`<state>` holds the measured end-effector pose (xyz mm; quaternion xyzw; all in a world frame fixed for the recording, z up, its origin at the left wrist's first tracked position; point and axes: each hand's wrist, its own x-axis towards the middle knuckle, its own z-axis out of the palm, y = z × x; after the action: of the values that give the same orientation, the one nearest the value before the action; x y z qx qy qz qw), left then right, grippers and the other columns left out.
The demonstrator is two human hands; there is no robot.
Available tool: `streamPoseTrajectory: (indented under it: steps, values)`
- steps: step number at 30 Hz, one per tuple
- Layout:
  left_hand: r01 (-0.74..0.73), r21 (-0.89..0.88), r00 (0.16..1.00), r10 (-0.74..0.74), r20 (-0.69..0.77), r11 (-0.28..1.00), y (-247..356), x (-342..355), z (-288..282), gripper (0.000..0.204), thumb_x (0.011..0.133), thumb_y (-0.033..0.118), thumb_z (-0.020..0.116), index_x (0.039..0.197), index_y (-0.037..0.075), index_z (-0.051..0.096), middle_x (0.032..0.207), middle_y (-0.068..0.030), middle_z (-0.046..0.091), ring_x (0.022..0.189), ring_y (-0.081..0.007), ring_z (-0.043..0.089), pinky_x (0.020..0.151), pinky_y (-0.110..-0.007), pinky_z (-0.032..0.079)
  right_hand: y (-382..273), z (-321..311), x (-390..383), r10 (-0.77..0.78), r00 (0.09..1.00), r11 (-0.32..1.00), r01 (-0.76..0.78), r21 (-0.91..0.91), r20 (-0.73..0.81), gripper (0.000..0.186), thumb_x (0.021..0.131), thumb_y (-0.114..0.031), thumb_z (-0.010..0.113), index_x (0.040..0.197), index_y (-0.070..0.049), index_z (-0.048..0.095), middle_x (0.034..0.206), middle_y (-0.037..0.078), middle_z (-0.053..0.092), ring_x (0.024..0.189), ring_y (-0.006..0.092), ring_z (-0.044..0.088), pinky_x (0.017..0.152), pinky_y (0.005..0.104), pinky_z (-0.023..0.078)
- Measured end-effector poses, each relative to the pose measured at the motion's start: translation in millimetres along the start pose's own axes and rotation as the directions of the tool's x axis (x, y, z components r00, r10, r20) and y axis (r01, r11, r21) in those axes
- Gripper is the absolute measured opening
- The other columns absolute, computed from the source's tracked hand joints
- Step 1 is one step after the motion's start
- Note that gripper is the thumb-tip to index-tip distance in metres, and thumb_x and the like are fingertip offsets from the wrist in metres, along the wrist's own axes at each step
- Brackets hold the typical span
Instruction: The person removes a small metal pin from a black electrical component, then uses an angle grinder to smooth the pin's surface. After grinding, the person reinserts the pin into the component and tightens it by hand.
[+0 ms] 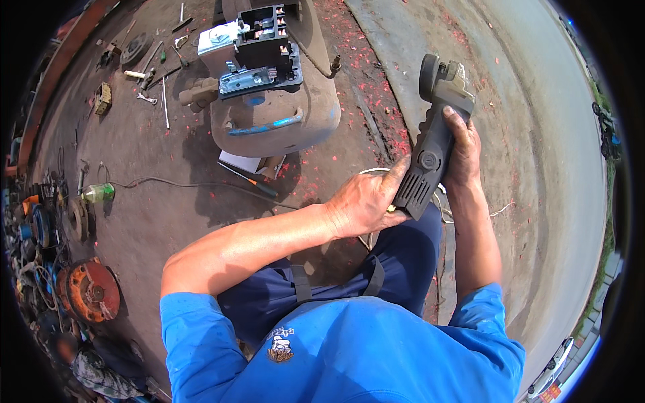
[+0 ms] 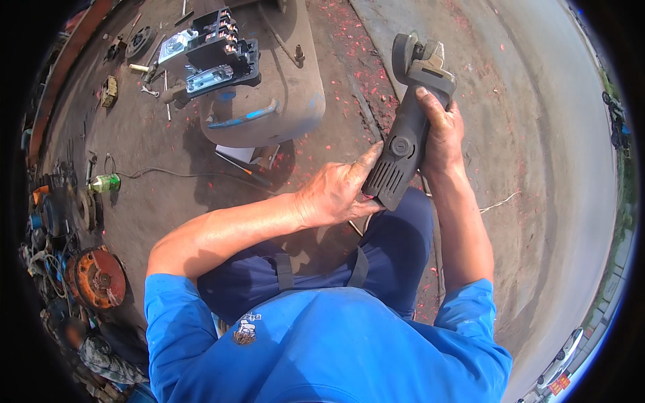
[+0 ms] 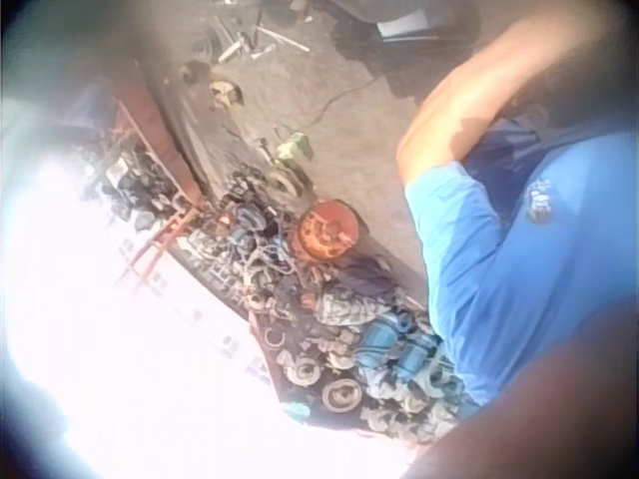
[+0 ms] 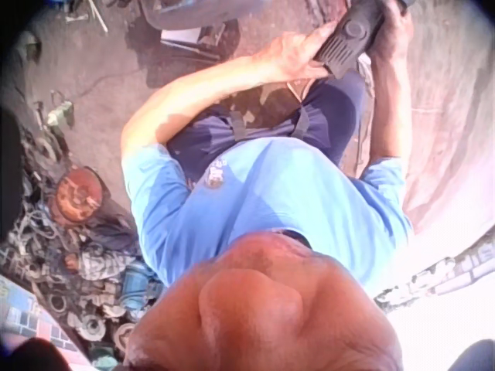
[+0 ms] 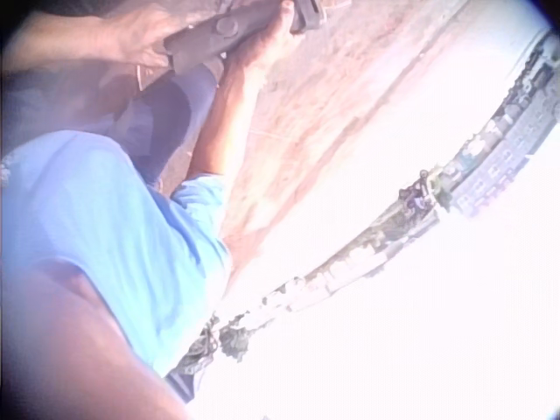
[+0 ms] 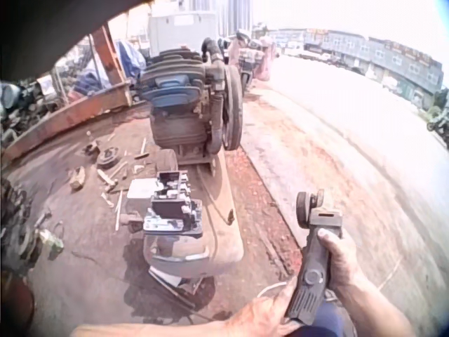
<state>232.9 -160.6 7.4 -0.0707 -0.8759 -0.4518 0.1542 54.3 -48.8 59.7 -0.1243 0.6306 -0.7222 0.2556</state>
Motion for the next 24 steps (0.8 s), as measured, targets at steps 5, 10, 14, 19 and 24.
streamPoseTrajectory:
  steps: [5, 10, 14, 19, 24]
  values:
    - [0.304, -0.114, 0.950, -0.293, 0.103, 0.946, 29.6, -13.2, 22.4, 0.105, 0.084, 0.016, 0.075, 0.159, -0.008, 0.005, 0.106, -0.0323, 0.063, 0.091, -0.0484, 0.066, 0.082, -0.052, 0.055, 1.8, -0.8, -9.1, -0.060, 0.998, 0.992, 0.056, -0.117, -0.030, 0.040, 0.091, -0.031, 0.072, 0.113, -0.001, 0.057, 0.083, 0.011, 0.066, 0.064, 0.0186, 0.066, 0.059, 0.0330, 0.056]
    - [0.268, -0.141, 0.960, -0.277, -0.045, 0.953, 32.4, -18.8, 45.7, 0.107, 0.086, 0.015, 0.072, 0.159, -0.007, -0.003, 0.126, -0.0386, 0.053, 0.099, -0.0525, 0.064, 0.091, -0.053, 0.053, -3.1, -0.9, -9.5, -0.070, 0.997, 0.988, 0.074, -0.133, 0.036, 0.039, 0.091, -0.028, 0.073, 0.113, 0.000, 0.057, 0.083, 0.011, 0.067, 0.065, 0.0183, 0.066, 0.060, 0.0330, 0.057]
    - [0.309, -0.185, 0.948, -0.318, -0.019, 0.933, 33.8, -19.8, 56.0, 0.106, 0.088, 0.016, 0.069, 0.160, -0.004, -0.006, 0.128, -0.0387, 0.052, 0.103, -0.0517, 0.063, 0.092, -0.053, 0.053, -2.9, -5.8, -8.2, -0.015, 0.997, 0.992, 0.024, -0.126, 0.072, 0.035, 0.092, -0.024, 0.073, 0.110, 0.001, 0.057, 0.081, 0.011, 0.066, 0.063, 0.0179, 0.066, 0.057, 0.0330, 0.056]
    - [0.303, -0.191, 0.949, -0.314, -0.028, 0.934, 37.6, -17.7, 60.3, 0.103, 0.090, 0.016, 0.067, 0.160, -0.005, -0.005, 0.126, -0.0379, 0.053, 0.103, -0.0493, 0.064, 0.091, -0.051, 0.054, -7.4, -8.4, -5.3, -0.016, 0.997, 0.969, 0.034, -0.246, 0.079, 0.041, 0.094, -0.030, 0.071, 0.117, 0.000, 0.057, 0.087, 0.012, 0.067, 0.070, 0.0195, 0.068, 0.062, 0.0338, 0.059]
    - [0.334, -0.200, 0.943, -0.330, 0.050, 0.921, 46.9, -13.1, 46.1, 0.101, 0.090, 0.017, 0.067, 0.159, -0.007, -0.003, 0.127, -0.0381, 0.054, 0.100, -0.0474, 0.066, 0.086, -0.050, 0.056, -19.4, -6.9, -8.3, -0.001, 0.994, 0.958, 0.031, -0.285, 0.106, 0.045, 0.094, -0.034, 0.071, 0.119, 0.001, 0.058, 0.091, 0.012, 0.068, 0.072, 0.0194, 0.069, 0.064, 0.0336, 0.060]
